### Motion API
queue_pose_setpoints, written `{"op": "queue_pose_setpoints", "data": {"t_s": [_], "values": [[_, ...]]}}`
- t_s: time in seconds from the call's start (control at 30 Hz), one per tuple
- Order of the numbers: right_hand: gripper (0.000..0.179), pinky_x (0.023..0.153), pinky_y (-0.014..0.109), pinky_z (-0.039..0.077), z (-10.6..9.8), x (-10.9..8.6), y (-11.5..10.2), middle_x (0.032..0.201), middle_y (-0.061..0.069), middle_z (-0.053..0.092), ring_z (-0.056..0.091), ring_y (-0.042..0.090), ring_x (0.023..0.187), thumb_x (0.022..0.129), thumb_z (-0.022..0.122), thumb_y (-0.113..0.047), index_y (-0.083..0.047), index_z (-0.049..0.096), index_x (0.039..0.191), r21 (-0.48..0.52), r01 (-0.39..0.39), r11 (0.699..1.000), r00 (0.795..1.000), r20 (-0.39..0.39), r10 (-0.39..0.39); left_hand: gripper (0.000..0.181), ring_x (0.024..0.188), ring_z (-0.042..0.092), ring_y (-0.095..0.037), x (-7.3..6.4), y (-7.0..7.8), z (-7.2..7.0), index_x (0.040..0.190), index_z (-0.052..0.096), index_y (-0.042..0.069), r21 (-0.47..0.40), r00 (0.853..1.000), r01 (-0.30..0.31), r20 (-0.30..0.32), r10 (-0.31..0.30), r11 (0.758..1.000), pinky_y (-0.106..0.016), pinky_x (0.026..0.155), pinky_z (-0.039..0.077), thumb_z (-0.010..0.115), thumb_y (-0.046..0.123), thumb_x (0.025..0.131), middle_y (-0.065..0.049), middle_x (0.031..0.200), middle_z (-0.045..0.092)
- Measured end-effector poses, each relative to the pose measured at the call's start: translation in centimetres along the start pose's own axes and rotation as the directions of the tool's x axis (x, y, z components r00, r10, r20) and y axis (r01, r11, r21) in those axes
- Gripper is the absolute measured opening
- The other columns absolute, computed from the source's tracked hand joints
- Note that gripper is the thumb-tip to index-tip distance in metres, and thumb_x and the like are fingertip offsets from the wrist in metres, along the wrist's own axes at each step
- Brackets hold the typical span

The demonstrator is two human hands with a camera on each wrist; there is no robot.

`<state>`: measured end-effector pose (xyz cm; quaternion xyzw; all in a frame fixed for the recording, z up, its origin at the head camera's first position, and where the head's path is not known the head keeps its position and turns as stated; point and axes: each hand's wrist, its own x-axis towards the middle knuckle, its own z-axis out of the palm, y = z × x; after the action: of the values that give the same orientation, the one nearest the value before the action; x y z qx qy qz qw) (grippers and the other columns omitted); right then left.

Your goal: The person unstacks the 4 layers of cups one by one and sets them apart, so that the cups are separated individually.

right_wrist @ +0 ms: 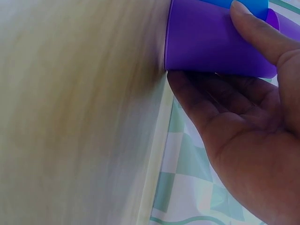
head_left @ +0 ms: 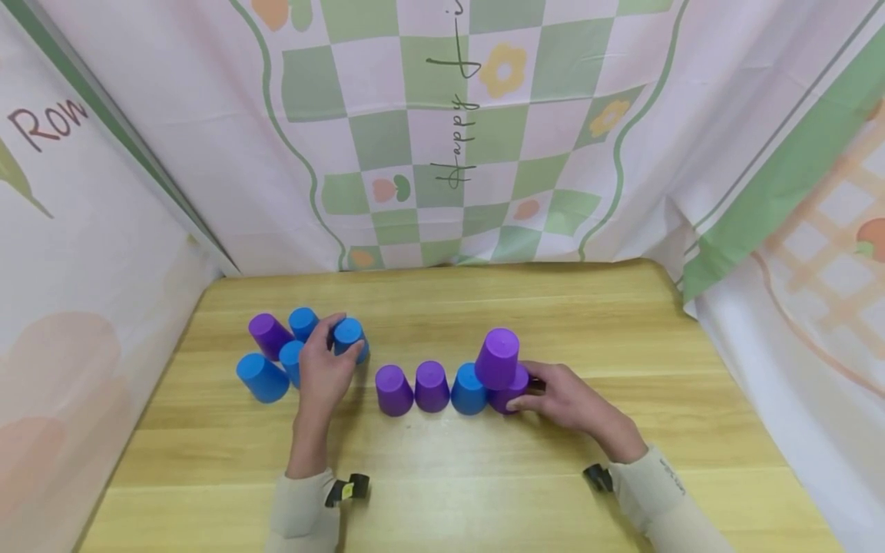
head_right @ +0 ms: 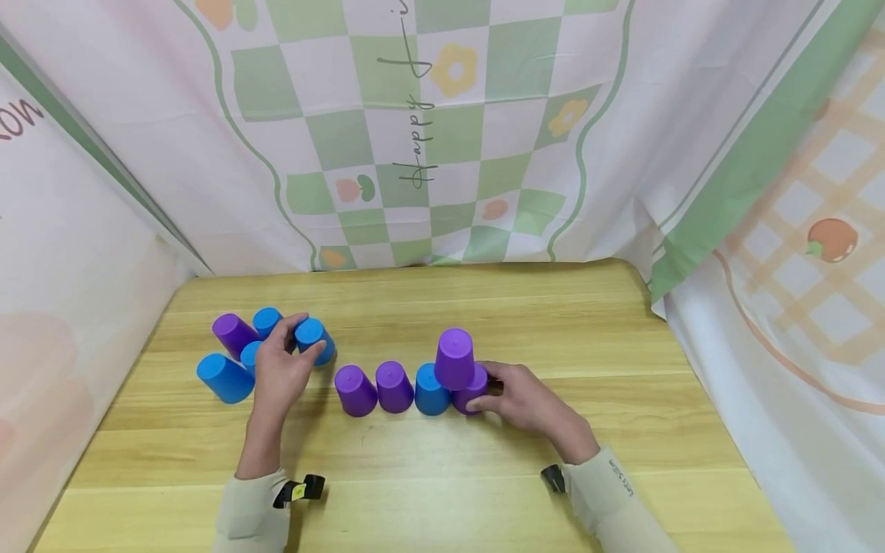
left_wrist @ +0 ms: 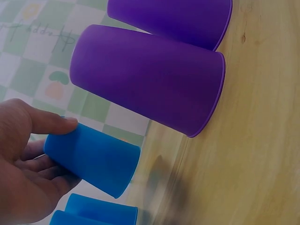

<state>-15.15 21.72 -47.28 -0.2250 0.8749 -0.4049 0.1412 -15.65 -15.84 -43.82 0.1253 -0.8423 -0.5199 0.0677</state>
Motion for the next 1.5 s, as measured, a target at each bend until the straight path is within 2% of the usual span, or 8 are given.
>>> {"op": "queue_pose_setpoints", "data": {"t_s": [0.4, 1.1, 1.5], "values": [[0.037, 0.095, 0.038, 0.053, 0.00, 0.04, 0.02, 0.113, -0.007, 0.069, 0.065, 0.012, 0.107, 0.084, 0.075, -0.041, -0.026, 0.065, 0.116, 0.011, -0.008, 1.000, 1.000, 0.012, 0.008, 0.056, 0.141, 0.037, -0.027, 0.14, -0.18, -0.09, 0.143, 0.048, 0.016, 0.000, 0.999, 0.029, 0.019, -0.029, 1.000, -0.047, 0.113, 0.037, 0.069, 0.015, 0.091, -0.006, 0.149, 0.046], [0.038, 0.096, 0.039, 0.053, -0.09, -0.08, -0.16, 0.113, -0.006, 0.070, 0.065, 0.013, 0.106, 0.084, 0.075, -0.040, -0.024, 0.065, 0.117, 0.002, -0.004, 1.000, 1.000, 0.003, 0.004, 0.056, 0.141, 0.038, -0.030, 0.20, -0.36, 0.15, 0.145, 0.046, 0.015, 0.047, 0.999, 0.032, 0.002, -0.032, 0.998, -0.050, 0.113, 0.037, 0.067, 0.014, 0.093, -0.008, 0.150, 0.044], [0.038, 0.095, 0.038, 0.053, -0.05, 0.02, 0.08, 0.113, -0.007, 0.069, 0.065, 0.011, 0.106, 0.083, 0.075, -0.042, -0.026, 0.065, 0.116, 0.003, -0.012, 1.000, 1.000, 0.011, 0.012, 0.056, 0.142, 0.036, -0.033, 0.50, -0.91, 0.39, 0.146, 0.044, 0.011, 0.068, 0.999, 0.025, 0.023, -0.026, 0.997, -0.053, 0.113, 0.035, 0.064, 0.012, 0.094, -0.012, 0.151, 0.043]]}}
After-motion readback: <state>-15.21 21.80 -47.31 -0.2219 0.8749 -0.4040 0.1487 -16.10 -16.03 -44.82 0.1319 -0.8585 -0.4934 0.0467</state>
